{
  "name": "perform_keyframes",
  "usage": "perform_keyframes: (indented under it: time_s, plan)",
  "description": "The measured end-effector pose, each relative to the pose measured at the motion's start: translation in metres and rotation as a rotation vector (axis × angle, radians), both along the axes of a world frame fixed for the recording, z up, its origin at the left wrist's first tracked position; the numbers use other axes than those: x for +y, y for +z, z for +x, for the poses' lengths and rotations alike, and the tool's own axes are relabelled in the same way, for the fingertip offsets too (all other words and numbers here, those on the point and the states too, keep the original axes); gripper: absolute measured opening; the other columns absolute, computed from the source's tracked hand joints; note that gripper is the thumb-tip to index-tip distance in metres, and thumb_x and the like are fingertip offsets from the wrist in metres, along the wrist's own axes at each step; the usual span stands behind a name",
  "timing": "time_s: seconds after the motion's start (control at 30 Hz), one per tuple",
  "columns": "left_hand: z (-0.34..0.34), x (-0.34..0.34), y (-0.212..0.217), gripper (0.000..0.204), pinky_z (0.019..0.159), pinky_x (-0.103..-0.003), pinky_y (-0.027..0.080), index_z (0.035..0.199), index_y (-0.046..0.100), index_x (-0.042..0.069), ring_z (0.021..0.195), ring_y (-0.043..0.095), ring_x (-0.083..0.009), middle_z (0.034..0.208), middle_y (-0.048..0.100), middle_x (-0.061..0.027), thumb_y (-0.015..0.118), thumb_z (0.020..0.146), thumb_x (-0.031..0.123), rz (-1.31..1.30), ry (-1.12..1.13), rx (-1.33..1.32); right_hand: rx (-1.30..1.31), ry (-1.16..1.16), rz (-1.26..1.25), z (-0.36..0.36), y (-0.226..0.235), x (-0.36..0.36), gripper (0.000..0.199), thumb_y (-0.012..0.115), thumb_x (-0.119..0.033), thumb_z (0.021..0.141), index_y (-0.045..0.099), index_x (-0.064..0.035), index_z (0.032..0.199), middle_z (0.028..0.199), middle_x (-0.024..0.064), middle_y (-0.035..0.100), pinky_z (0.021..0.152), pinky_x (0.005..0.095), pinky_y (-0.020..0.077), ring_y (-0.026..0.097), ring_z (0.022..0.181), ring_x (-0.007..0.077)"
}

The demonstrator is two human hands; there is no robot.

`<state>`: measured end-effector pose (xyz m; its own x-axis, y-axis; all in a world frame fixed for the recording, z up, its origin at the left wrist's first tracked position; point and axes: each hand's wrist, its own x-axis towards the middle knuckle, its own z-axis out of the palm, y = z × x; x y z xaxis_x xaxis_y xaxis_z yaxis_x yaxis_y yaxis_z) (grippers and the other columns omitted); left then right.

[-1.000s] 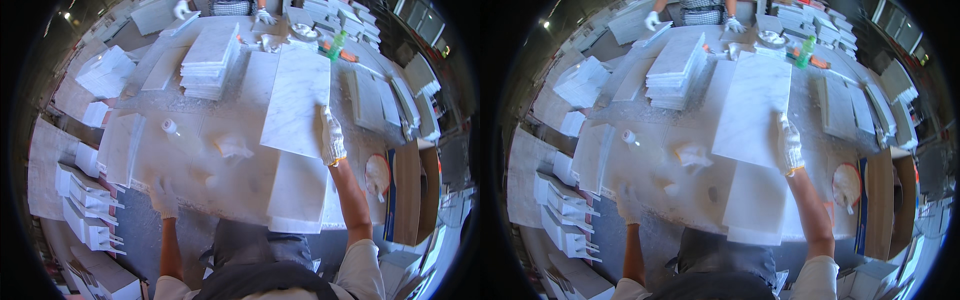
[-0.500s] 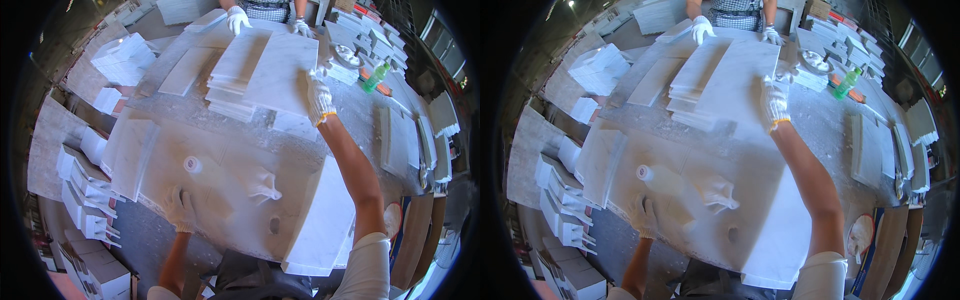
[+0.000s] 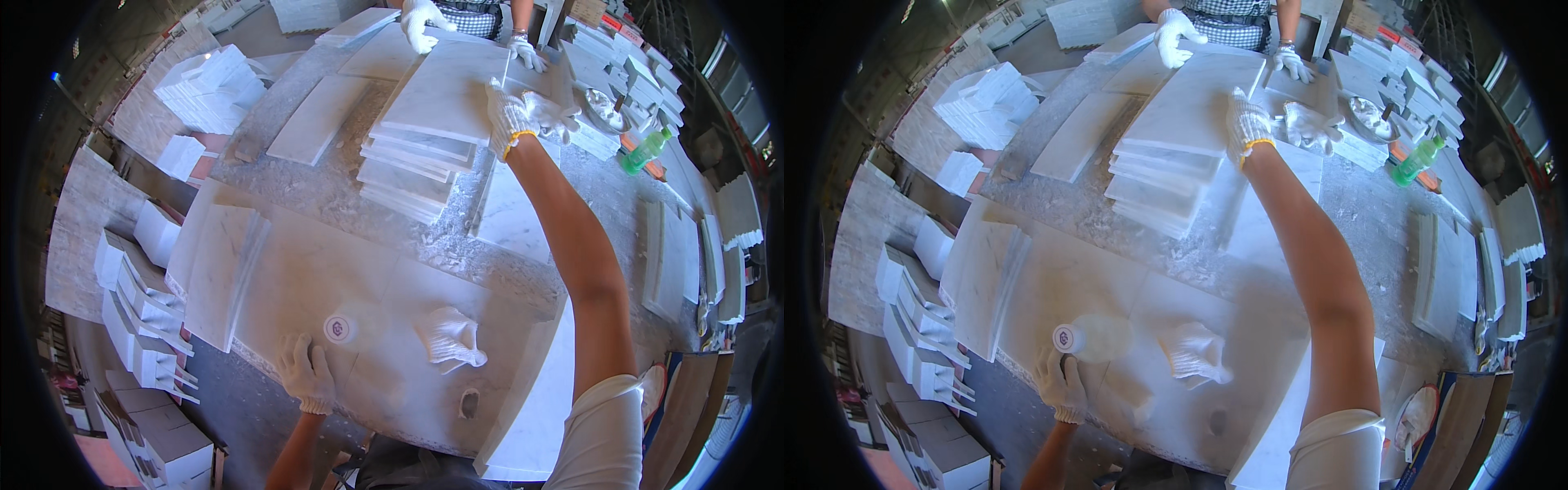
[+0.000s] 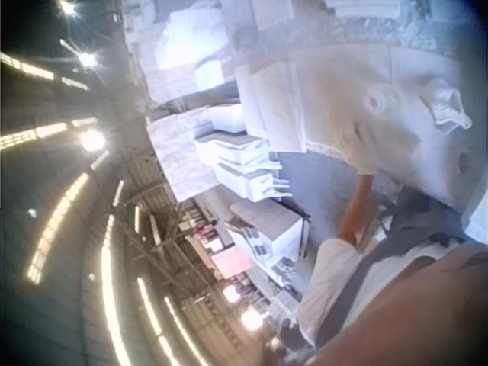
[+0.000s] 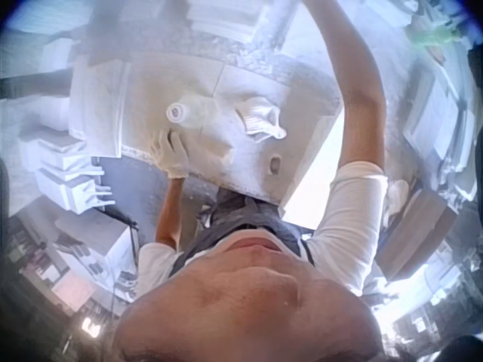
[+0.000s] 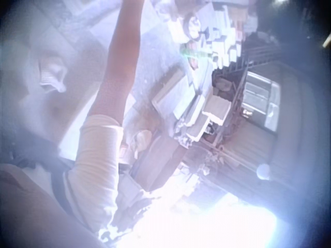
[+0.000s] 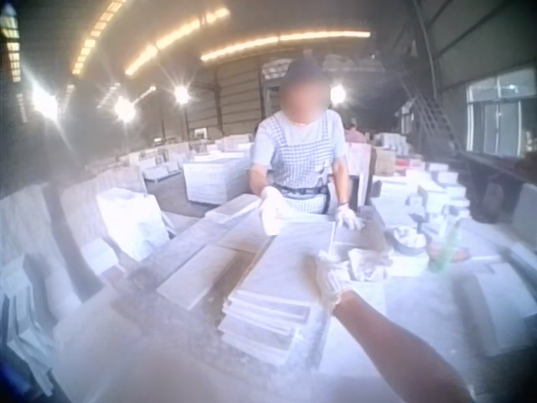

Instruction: The person wipes the surface of white rectangular tiles with a cloth and then uses a small tool to scrape or clean the edges. The person repeats this process on multiple tiles, stacking the cleaned tiles on the table.

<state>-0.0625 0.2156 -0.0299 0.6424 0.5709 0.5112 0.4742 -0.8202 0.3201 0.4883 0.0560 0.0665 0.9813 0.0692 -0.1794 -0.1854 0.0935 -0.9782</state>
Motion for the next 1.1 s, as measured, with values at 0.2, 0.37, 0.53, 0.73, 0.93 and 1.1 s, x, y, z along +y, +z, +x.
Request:
perform_keyframes:
  time_s: [0.2,0.37,0.53,0.73,0.93,1.1]
  plan:
    - [0.001,0.0,0.001,0.027,0.106,-0.051,0.048,0.116,0.072,0.006,0.125,0.06,-0.0411,0.128,0.068,-0.0141,0.073,0.09,0.01,0.018,-0.033,-0.035,0.099,0.053,0.086,0.006,0.006,0.0,0.056,0.056,-0.04,0.105,0.056,0.0013,0.142,0.137,0.0175,0.064,0.102,0.0368,0.0505,0.063,0.124,0.0285]
    - [0.001,0.0,0.003,0.027,0.105,-0.051,0.048,0.116,0.072,0.005,0.124,0.061,-0.0416,0.127,0.068,-0.0146,0.073,0.088,0.007,0.018,-0.062,-0.069,0.071,0.092,0.041,0.021,0.002,-0.002,0.057,0.057,-0.04,0.104,0.055,0.0034,0.142,0.137,0.0186,0.064,0.1,0.0369,0.0524,0.065,0.122,0.029]
    - [0.0,0.0,0.004,0.027,0.106,-0.051,0.048,0.115,0.072,0.004,0.123,0.061,-0.0418,0.126,0.068,-0.015,0.073,0.088,0.006,0.0,-0.063,-0.073,-0.034,0.065,0.033,0.008,0.011,-0.002,0.053,0.055,-0.042,0.106,0.058,0.0002,0.139,0.126,0.0172,0.067,0.093,0.0389,0.0543,0.067,0.112,0.0286]
    - [0.001,0.0,0.004,0.027,0.106,-0.051,0.048,0.115,0.072,0.004,0.123,0.061,-0.0423,0.126,0.068,-0.0151,0.073,0.088,0.006,0.001,-0.057,-0.065,0.111,0.012,0.07,-0.007,0.03,0.002,0.047,0.059,-0.031,0.102,0.057,-0.0021,0.14,0.128,0.018,0.069,0.094,0.0415,0.0571,0.069,0.116,0.0317]
    - [0.0,0.0,0.003,0.026,0.106,-0.052,0.048,0.115,0.072,0.004,0.124,0.06,-0.0428,0.126,0.068,-0.0155,0.072,0.089,0.007,0.002,-0.065,-0.079,-0.312,0.14,-0.606,0.011,0.017,-0.004,0.05,0.05,-0.033,0.107,0.052,-0.0036,0.147,0.14,0.0172,0.066,0.103,0.0369,0.0535,0.062,0.13,0.0291]
    - [0.0,0.001,0.004,0.027,0.106,-0.052,0.048,0.115,0.072,0.004,0.124,0.06,-0.043,0.126,0.068,-0.0157,0.073,0.089,0.007,0.005,-0.07,-0.068,-0.213,0.186,-0.465,0.017,0.029,0.001,0.057,0.041,-0.046,0.11,0.055,-0.0042,0.146,0.14,0.0147,0.066,0.103,0.0381,0.0512,0.063,0.129,0.0284]
